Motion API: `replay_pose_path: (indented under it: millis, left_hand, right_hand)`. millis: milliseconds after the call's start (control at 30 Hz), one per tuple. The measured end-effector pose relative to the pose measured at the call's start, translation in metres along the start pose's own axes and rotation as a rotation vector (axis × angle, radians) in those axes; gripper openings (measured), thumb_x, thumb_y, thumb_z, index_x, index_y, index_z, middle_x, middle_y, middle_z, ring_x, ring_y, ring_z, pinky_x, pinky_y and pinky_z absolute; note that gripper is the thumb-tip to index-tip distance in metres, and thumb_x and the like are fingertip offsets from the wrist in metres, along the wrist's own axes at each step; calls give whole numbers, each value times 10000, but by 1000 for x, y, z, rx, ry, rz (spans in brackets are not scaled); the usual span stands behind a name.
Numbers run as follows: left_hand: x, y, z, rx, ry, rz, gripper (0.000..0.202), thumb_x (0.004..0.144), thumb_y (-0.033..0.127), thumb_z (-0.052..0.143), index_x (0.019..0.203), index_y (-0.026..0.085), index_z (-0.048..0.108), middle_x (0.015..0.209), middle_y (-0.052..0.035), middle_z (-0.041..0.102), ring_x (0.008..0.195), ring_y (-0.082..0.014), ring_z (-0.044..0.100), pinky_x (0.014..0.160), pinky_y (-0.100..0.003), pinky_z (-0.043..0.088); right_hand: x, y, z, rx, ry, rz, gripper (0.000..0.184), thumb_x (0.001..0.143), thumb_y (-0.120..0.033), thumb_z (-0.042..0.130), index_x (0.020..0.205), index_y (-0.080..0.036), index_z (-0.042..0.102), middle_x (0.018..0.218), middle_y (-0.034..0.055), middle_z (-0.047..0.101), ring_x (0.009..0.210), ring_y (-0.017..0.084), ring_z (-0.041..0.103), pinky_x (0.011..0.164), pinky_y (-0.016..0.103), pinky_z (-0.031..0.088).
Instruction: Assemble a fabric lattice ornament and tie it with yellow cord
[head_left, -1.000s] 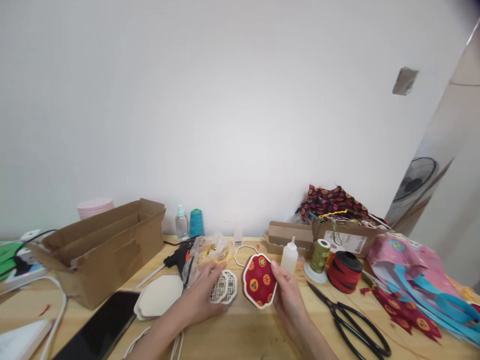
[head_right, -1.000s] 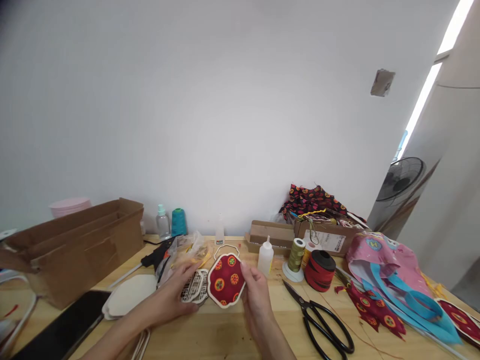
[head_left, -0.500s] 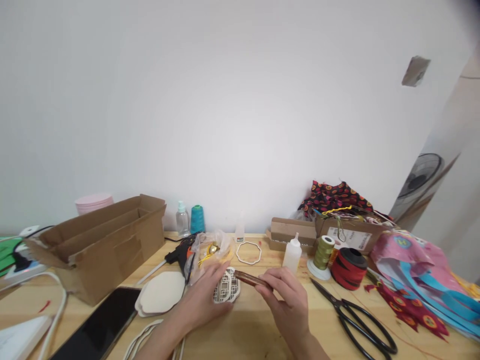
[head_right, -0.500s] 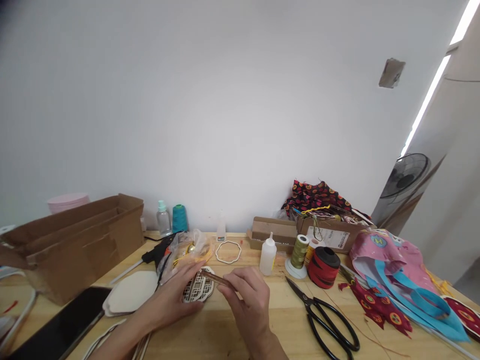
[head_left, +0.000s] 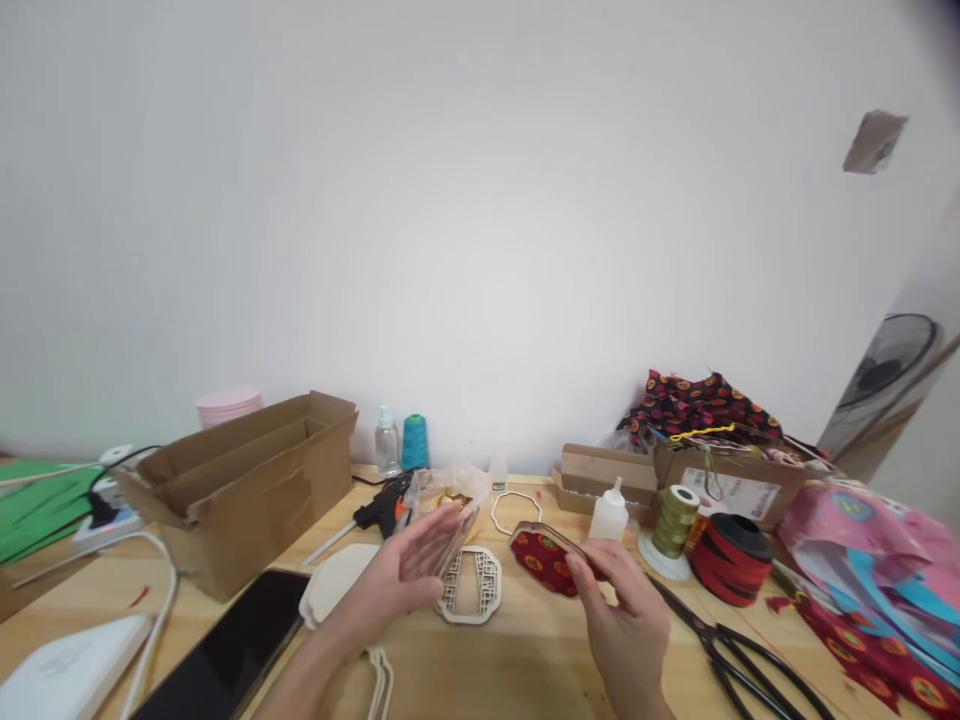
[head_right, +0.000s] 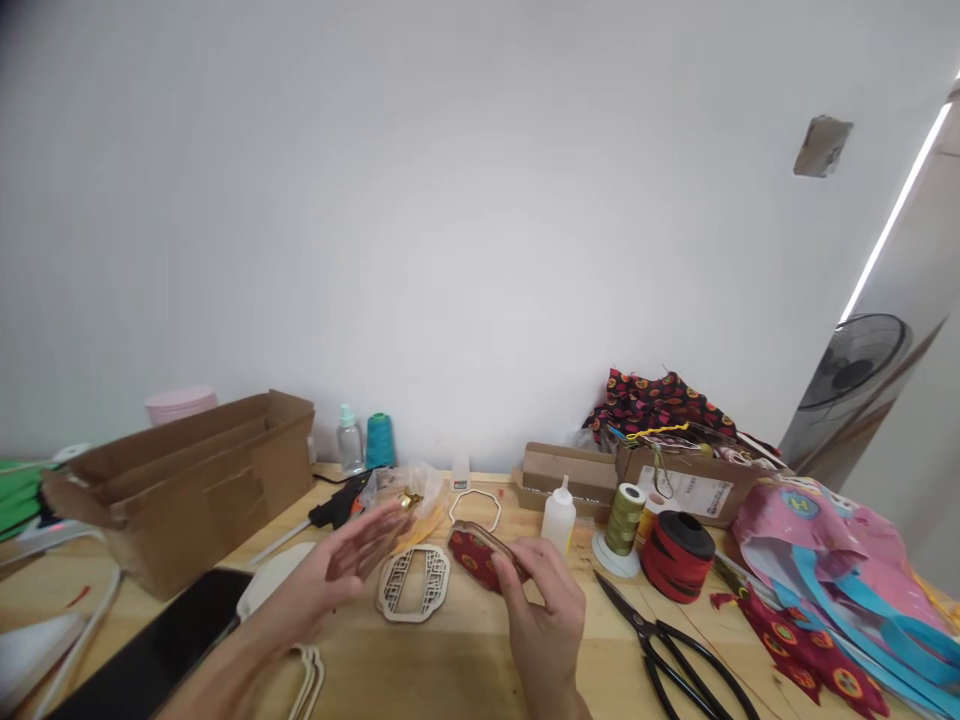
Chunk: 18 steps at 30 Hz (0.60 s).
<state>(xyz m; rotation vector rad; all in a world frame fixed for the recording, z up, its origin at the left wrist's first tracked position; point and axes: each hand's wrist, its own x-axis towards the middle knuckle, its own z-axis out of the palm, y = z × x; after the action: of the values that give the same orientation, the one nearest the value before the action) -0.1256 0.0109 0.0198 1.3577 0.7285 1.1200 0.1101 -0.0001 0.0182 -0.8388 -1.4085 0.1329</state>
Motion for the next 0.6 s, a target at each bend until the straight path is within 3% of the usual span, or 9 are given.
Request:
replay_pose_path:
  millis: [100,200,333,600]
  left_hand:
    - [-4,5,1,-411,-84,48,553,703,547,508,1180,270,492,1267,-74,497,1196,-288,379,1003,-486,247]
    - [-5,6,2,-624,-207,47,648,718,685,250,1135,281,537,1179,-66,577,1155,-294,433,963,-534,276]
    - [-4,5,2,-726,-201,-41,785,682,737,117,1085,251,583,1130,-65,611,1095,-274,499,881,-465,395]
    - [-5,12,6,-733,-66,-181,818,625,784,146,1003,237,622,981,-75,673,972,-276,580,679,-387,495]
  right_hand:
    - [0,0,1,19,-11,19,79,725,-142,594,691,-208,621,646,25,599,566,147,538,487,237,428]
    - [0,0,1,24,-23,20,77,710,-149,608,676,-216,626,630,23,603,558,154,538,490,247,430]
    - [-2,3,2,13,-38,28,73,712,-159,603,677,-220,625,635,24,605,566,160,540,506,256,434]
    - [-4,5,3,-35,-61,18,55,726,-174,600,695,-216,616,647,17,603,579,153,541,536,253,432]
